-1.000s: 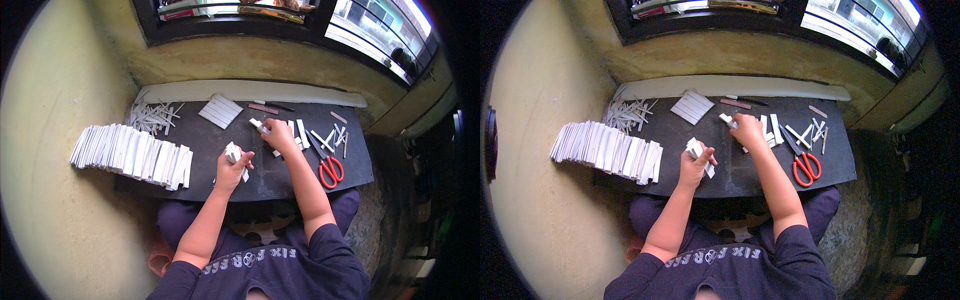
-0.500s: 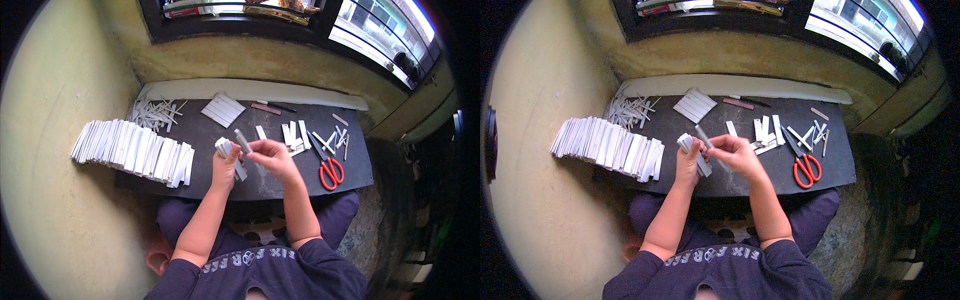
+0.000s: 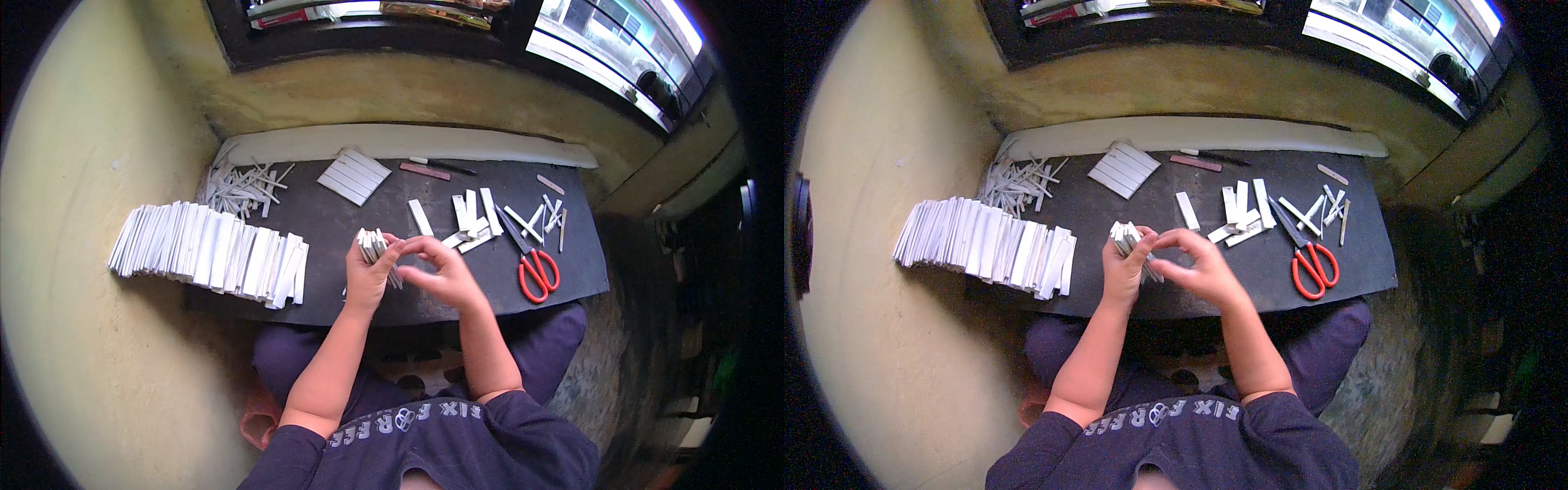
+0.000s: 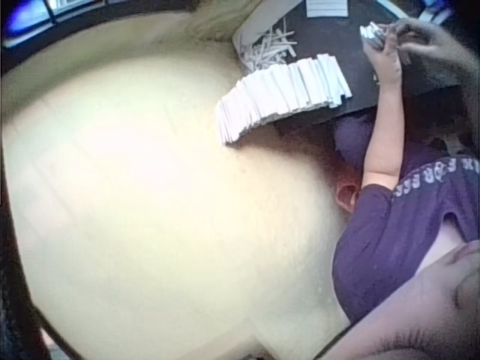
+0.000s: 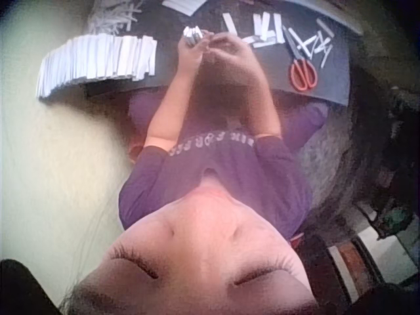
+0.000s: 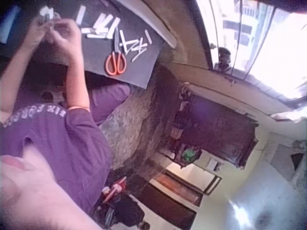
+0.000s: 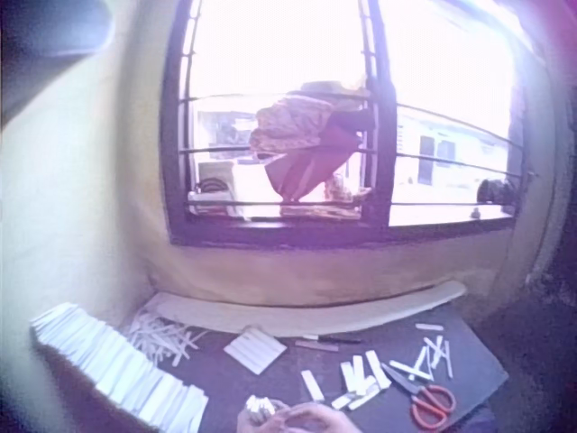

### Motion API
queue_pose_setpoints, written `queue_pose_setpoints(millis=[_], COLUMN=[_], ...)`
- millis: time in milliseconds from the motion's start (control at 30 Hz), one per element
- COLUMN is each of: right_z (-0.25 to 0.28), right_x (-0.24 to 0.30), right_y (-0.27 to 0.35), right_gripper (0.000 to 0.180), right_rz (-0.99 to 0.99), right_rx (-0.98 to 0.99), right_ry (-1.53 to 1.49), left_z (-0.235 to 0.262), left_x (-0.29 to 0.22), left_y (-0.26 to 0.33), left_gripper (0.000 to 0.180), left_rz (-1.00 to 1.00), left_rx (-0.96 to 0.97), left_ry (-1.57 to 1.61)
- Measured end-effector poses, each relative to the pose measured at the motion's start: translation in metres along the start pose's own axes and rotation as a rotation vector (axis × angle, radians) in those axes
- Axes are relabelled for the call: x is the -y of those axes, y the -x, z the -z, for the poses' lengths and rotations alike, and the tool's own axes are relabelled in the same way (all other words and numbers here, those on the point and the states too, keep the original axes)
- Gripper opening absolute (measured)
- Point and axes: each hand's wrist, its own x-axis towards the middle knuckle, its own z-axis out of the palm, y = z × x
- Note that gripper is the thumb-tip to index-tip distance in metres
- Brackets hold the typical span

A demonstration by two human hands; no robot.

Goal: The person sits on the floor and organizes a stack of white paper strips. They then use red-handled scissors to cut a larger sheet of paper into several long strips, placing the cut pieces on the table.

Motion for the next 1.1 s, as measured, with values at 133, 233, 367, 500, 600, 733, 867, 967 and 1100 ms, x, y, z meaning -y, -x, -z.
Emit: queue_pose_setpoints(millis=[133, 233, 367, 500, 600, 733, 867, 967, 1100], right_z=[0.047, 0.088, 0.121, 0.124, 0.121, 0.127, 0.127, 0.12, 0.109], right_x=[-0.018, -0.039, -0.063, -0.067, -0.069, -0.075, -0.074, -0.067, -0.054], right_y=[-0.009, -0.016, -0.023, -0.033, -0.039, -0.053, -0.064, -0.065, -0.061], right_gripper=[0.021, 0.024, 0.032, 0.042, 0.044, 0.039, 0.035, 0.036, 0.036], right_rz=[-0.167, -0.109, -0.295, -0.397, -0.423, -0.483, -0.551, -0.507, -0.414], right_rx=[-0.268, -0.483, -0.487, -0.377, -0.37, -0.372, -0.359, -0.425, -0.492], right_ry=[0.103, 0.477, 0.697, 0.832, 0.894, 0.912, 0.837, 0.78, 0.727], left_z=[0.0, -0.002, -0.005, -0.005, -0.004, -0.011, -0.015, -0.013, -0.007], left_x=[0.002, 0.011, 0.03, 0.033, 0.033, 0.031, 0.024, 0.021, 0.022], left_y=[0.001, 0.002, 0.0, -0.001, -0.001, 0.0, 0.001, 0.001, -0.001], left_gripper=[0.024, 0.028, 0.024, 0.022, 0.022, 0.023, 0.024, 0.024, 0.021], left_rz=[-0.127, -0.101, -0.108, -0.123, -0.082, -0.058, -0.009, 0.028, 0.029], left_rx=[0.081, 0.131, 0.097, 0.097, 0.115, 0.077, 0.081, 0.063, 0.027], left_ry=[-0.033, -0.031, -0.21, -0.296, -0.255, -0.151, -0.065, -0.05, -0.071])
